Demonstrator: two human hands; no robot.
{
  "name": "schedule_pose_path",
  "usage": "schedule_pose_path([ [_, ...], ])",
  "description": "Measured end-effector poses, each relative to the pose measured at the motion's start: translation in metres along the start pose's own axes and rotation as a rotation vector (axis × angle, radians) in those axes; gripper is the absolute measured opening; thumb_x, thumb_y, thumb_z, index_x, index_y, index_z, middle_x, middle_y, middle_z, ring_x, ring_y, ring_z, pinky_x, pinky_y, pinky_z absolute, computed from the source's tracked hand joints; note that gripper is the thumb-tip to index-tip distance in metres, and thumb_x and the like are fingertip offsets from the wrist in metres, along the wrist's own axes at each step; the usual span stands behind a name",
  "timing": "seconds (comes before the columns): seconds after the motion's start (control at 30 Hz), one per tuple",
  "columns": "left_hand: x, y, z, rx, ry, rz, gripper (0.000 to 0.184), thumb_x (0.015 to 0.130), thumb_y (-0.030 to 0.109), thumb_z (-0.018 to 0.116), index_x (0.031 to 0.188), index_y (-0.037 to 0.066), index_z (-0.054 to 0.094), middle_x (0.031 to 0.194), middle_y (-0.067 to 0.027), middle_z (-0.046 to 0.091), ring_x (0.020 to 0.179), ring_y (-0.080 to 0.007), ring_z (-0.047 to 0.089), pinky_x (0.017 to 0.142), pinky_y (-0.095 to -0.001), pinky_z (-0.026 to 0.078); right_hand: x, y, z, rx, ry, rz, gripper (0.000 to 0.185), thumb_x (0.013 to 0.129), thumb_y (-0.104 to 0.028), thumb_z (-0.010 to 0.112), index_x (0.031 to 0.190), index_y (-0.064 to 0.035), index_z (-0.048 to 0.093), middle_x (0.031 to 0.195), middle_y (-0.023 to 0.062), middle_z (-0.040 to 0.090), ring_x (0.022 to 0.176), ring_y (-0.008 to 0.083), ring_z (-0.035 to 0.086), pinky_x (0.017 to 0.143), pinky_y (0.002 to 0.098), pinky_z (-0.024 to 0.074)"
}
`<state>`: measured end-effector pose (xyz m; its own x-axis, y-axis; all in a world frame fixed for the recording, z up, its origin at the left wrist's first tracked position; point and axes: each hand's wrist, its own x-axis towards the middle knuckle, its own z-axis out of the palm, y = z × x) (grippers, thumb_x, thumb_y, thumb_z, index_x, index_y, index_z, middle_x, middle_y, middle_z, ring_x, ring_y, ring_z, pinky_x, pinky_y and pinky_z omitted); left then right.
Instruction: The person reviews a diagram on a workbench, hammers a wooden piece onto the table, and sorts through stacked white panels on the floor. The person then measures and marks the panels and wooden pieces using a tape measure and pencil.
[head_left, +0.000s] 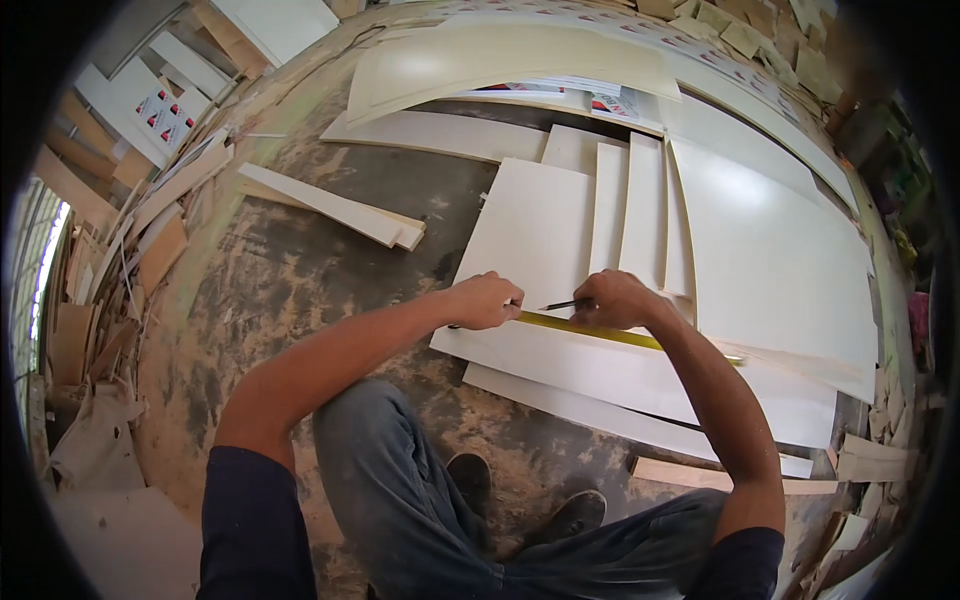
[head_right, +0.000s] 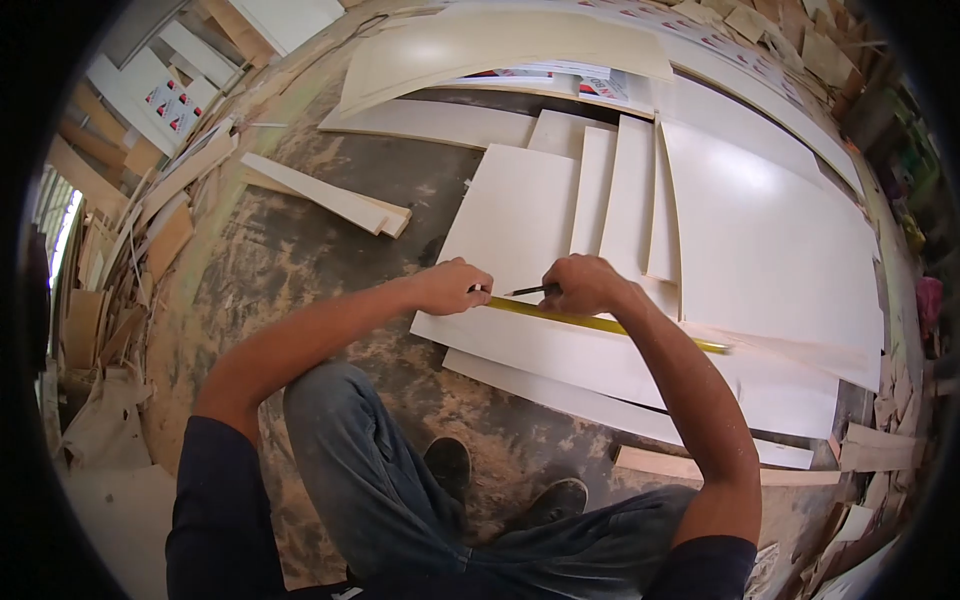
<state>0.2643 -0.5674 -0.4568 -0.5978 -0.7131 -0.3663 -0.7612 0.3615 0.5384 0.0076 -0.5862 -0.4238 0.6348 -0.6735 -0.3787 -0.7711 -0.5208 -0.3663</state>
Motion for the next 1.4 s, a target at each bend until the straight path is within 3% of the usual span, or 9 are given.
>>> schedule_pose_path([
  [0.27, 0.043, 0.017, -0.029, -0.252, 0.187, -0.089, 0.026, 0.09, 0.025, 0.059, 0.096, 0.0, 0.064, 0.081, -0.0135, 0.068, 0.069, -0.0286, 0.066, 0.067, -0.038, 0.051, 0.021, 0.0, -0.023, 0.26, 0.241, 0.002, 0.028, 0.081, -0.031, 0.073, 0.096, -0.0065, 0.072, 0.089, 0.0116, 0.072, 0.083, 0.028, 0.067, 0.078, 0.0405, 0.051],
  [0.53, 0.079, -0.006, -0.011, -0.87, 0.596, -0.382, 0.059, 0.09, 0.041, 0.068, 0.127, 0.001, 0.043, 0.101, -0.0143, 0.061, 0.087, -0.0192, 0.062, 0.072, -0.0328, 0.052, 0.066, 0.005, 0.022, 0.908, 0.574, -0.178, 0.054, 0.083, -0.033, 0.077, 0.121, 0.0016, 0.06, 0.09, 0.0058, 0.064, 0.077, 0.016, 0.058, 0.073, 0.0293, 0.0477],
  [0.63, 0.089, -0.019, -0.004, -1.17, 0.516, -0.276, 0.084, 0.089, 0.04, 0.071, 0.142, 0.004, 0.016, 0.114, -0.016, 0.055, 0.086, -0.0227, 0.062, 0.079, -0.0374, 0.053, 0.081, -0.003, 0.034, 0.781, 0.478, -0.017, 0.053, 0.079, -0.033, 0.08, 0.112, 0.0037, 0.06, 0.085, 0.0061, 0.063, 0.072, 0.0118, 0.057, 0.065, 0.0319, 0.0474],
  [0.8, 0.089, -0.064, -0.028, -1.296, 0.459, -0.348, 0.078, 0.087, 0.05, 0.068, 0.137, 0.001, 0.034, 0.116, -0.0147, 0.054, 0.081, -0.0228, 0.063, 0.08, -0.0394, 0.055, 0.095, 0.009, 0.02, 0.694, 0.549, 0.237, 0.044, 0.076, -0.034, 0.082, 0.095, 0.0011, 0.063, 0.078, 0.0099, 0.063, 0.071, 0.0196, 0.063, 0.067, 0.0341, 0.0515],
  [0.87, 0.098, -0.143, -0.033, -0.444, 0.855, -0.685, 0.082, 0.079, 0.046, 0.071, 0.136, -0.002, 0.038, 0.127, -0.0248, 0.049, 0.104, -0.0362, 0.06, 0.092, -0.0511, 0.049, 0.1, 0.045, 0.017, 0.322, 0.701, 0.427, 0.049, 0.072, -0.04, 0.083, 0.095, -0.0008, 0.065, 0.083, 0.0128, 0.063, 0.076, 0.0262, 0.065, 0.069, 0.039, 0.0525],
  [0.9, 0.102, -0.187, -0.025, -0.395, 1.141, -0.875, 0.087, 0.076, 0.043, 0.072, 0.14, -0.002, 0.035, 0.138, -0.0301, 0.04, 0.126, -0.0426, 0.045, 0.104, -0.0544, 0.039, 0.092, 0.056, 0.009, 0.144, 0.728, 0.459, 0.052, 0.069, -0.042, 0.084, 0.095, -0.0016, 0.065, 0.087, 0.0128, 0.062, 0.078, 0.0279, 0.065, 0.069, 0.0412, 0.0523],
  [1.0, 0.041, -0.225, -0.069, -0.447, 1.135, -1.423, 0.119, 0.07, 0.056, 0.078, 0.151, -0.005, 0.014, 0.148, -0.0318, 0.025, 0.141, -0.0441, 0.023, 0.115, -0.0522, 0.024, 0.065, 0.104, 0.004, -0.188, 0.744, 0.518, 0.055, 0.065, -0.045, 0.086, 0.094, -0.0035, 0.065, 0.094, 0.0123, 0.057, 0.081, 0.0299, 0.064, 0.068, 0.0442, 0.0518],
  [1.2, 0.041, -0.282, -0.052, -0.745, 1.048, -1.381, 0.143, 0.057, 0.06, 0.086, 0.149, -0.01, 0.001, 0.137, -0.0347, 0.043, 0.122, -0.0412, 0.054, 0.1, -0.0442, 0.05, 0.042, 0.14, 0.013, -0.221, 0.705, 0.693, 0.061, 0.068, -0.05, 0.083, 0.1, -0.0013, 0.064, 0.099, 0.0133, 0.055, 0.09, 0.0303, 0.062, 0.07, 0.0432, 0.0531],
  [1.4, 0.022, -0.293, -0.035, -0.973, 1.227, -1.242, 0.111, 0.06, 0.018, 0.087, 0.141, -0.006, 0.015, 0.132, -0.0307, 0.046, 0.114, -0.0386, 0.059, 0.09, -0.0432, 0.057, 0.066, 0.122, 0.0, -0.425, 1.029, 0.461, 0.043, 0.08, -0.036, 0.076, 0.102, -0.0012, 0.064, 0.103, 0.0134, 0.055, 0.092, 0.0314, 0.063, 0.072, 0.0422, 0.0545],
])
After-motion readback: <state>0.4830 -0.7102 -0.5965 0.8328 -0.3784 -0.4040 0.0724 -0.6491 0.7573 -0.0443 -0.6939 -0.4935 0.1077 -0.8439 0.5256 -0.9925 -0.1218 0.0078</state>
